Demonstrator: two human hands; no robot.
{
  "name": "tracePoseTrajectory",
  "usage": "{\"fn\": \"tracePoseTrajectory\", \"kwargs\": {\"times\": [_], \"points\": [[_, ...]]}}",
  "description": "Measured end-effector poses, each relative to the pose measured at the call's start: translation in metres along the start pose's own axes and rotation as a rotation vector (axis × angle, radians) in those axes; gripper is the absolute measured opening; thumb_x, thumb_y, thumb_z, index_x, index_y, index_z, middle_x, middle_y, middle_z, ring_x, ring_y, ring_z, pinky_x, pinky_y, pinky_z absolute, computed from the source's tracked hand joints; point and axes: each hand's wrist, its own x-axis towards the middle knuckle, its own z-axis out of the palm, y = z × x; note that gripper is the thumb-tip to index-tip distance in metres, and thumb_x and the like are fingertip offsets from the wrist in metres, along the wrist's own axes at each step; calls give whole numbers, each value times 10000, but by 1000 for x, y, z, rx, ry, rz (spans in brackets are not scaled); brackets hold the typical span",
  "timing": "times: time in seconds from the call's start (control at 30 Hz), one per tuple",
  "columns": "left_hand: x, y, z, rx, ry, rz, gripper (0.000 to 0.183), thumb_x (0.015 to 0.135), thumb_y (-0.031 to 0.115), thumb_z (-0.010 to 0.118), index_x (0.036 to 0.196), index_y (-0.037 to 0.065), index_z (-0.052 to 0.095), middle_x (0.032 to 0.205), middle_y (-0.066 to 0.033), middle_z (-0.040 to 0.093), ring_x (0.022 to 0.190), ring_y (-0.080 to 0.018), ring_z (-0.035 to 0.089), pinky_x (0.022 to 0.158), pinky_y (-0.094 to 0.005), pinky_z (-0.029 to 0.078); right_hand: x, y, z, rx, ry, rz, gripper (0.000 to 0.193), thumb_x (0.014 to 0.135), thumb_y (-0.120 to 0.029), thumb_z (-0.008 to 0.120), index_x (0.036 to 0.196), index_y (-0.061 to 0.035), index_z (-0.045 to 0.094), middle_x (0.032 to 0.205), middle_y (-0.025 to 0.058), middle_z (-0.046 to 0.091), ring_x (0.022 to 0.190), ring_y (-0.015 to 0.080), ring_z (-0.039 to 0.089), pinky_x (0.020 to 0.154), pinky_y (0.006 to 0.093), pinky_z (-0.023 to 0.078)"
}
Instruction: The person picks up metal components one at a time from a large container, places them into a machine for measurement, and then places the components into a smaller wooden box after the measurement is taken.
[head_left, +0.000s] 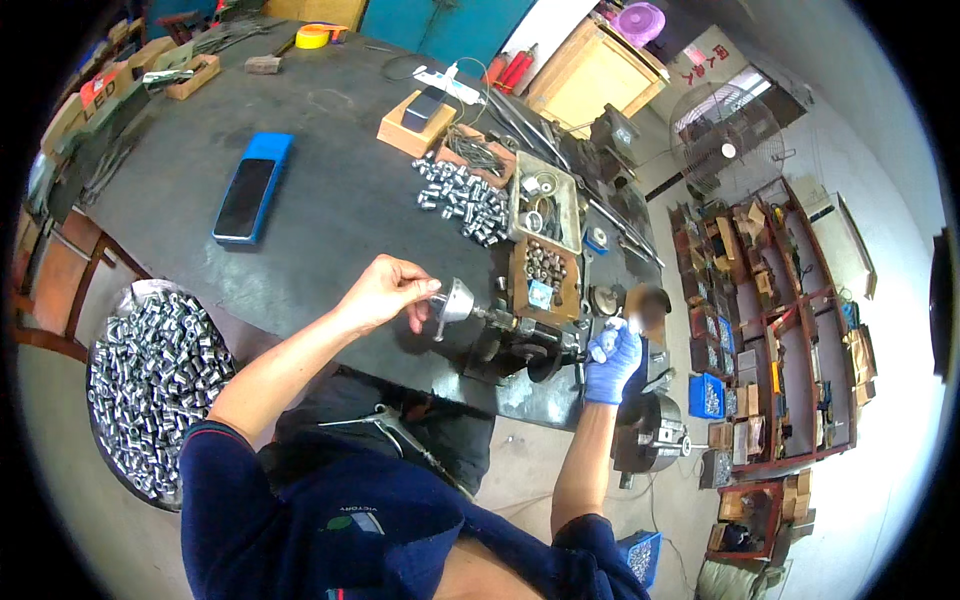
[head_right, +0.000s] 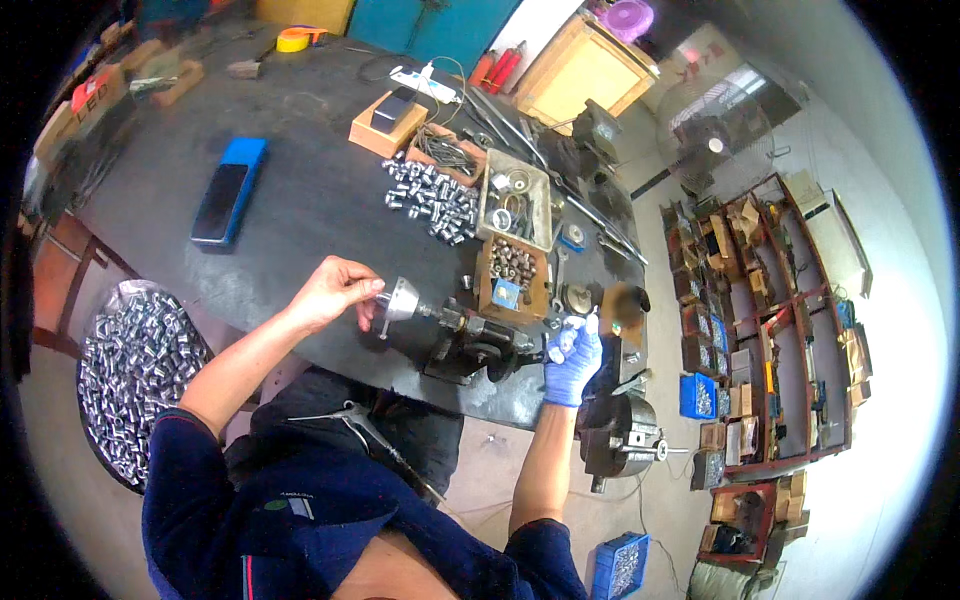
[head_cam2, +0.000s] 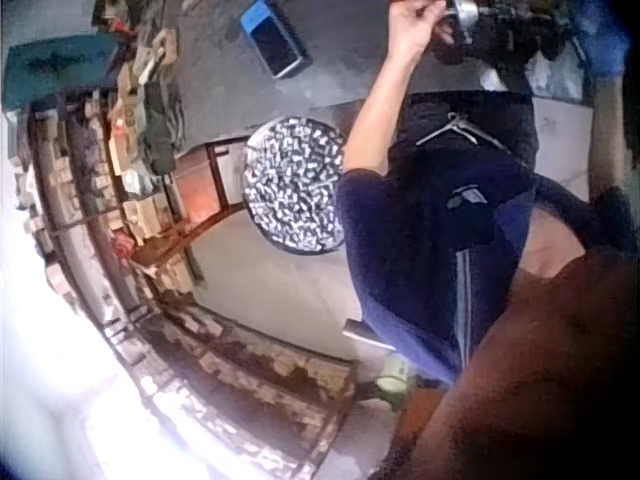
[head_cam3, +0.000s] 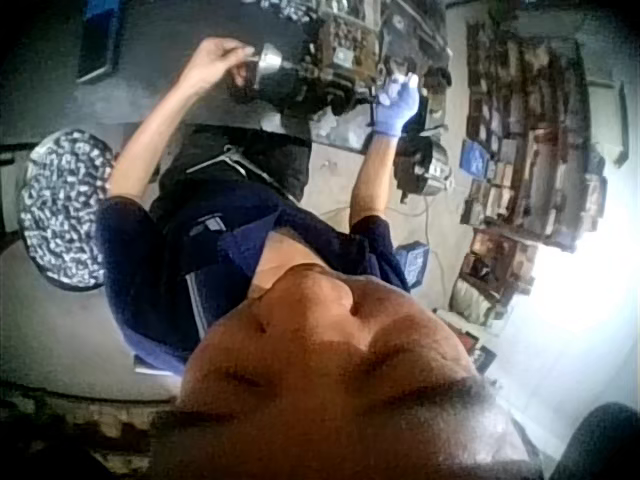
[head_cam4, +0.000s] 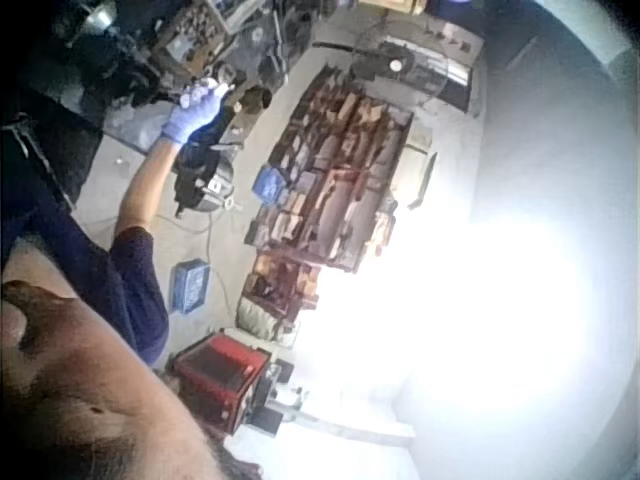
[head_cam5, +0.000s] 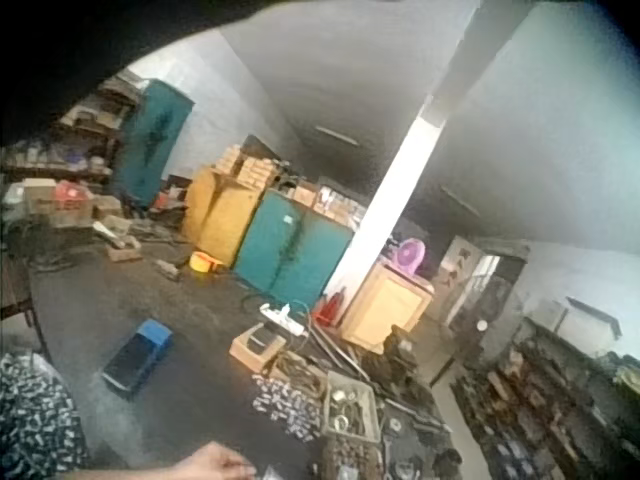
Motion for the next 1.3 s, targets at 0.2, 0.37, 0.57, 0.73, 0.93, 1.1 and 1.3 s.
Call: {"fn": "tracePoseTrajectory", "kwargs": {"times": [0.2, 0.37, 0.57, 0.73, 0.93, 1.1, 1.3], "points": [[-1, 0, 6, 2, -20, 122, 142, 822, 32, 582, 908, -80, 564, 715, -86, 594, 605, -143, 592, 590, -253, 491, 23, 4, -14, -31, -9, 26, 280, 873, -326, 535, 775, -64, 543, 655, 29, 570, 411, 78, 432, 306, 217, 307], [-2, 0, 7, -16, -48, 194, 157, 793, -45, 579, 946, -73, 561, 758, -85, 603, 667, -128, 590, 637, -250, 484, 56, 29, -12, -198, 226, 40, 301, 864, -337, 551, 686, -96, 518, 483, -37, 426, 352, 52, 365, 285, 194, 269], [-1, -3, 7, 30, -26, 182, 173, 797, -37, 579, 963, -79, 560, 771, -96, 607, 677, -139, 598, 638, -255, 490, 37, 75, -62, -359, 432, 24, 254, 834, -313, 599, 700, -100, 570, 548, -23, 506, 391, 62, 412, 348, 196, 297], [1, -11, 11, 0, 5, 222, 156, 783, -56, 586, 935, -82, 571, 765, -90, 610, 657, -128, 589, 604, -249, 488, -41, 61, -60, -91, 374, 197, 240, 875, -283, 531, 755, -77, 555, 461, -31, 413, 351, 78, 356, 319, 211, 275], [-1, -7, 10, -6, 18, 218, 145, 775, -57, 594, 917, -86, 577, 758, -94, 608, 643, -131, 587, 602, -247, 491, -62, 6, -17, -158, 131, -72, 300, 873, -335, 534, 772, -54, 558, 528, 4, 497, 357, 66, 370, 297, 206, 276], [0, -16, 15, -71, 75, 227, 113, 786, -29, 599, 884, -86, 592, 737, -92, 609, 633, -131, 586, 563, -243, 489, -5, -5, 3, -26, 43, -60, 197, 899, -292, 496, 821, -113, 519, 681, 7, 565, 405, 47, 410, 292, 198, 281], [-1, -11, 13, -64, 39, 195, 111, 804, 15, 600, 862, -79, 591, 739, -83, 605, 634, -119, 576, 547, -246, 488, 53, 22, 0, -190, 258, 3, 239, 882, -281, 523, 702, -124, 522, 544, -26, 496, 366, 46, 374, 280, 200, 251]]}}
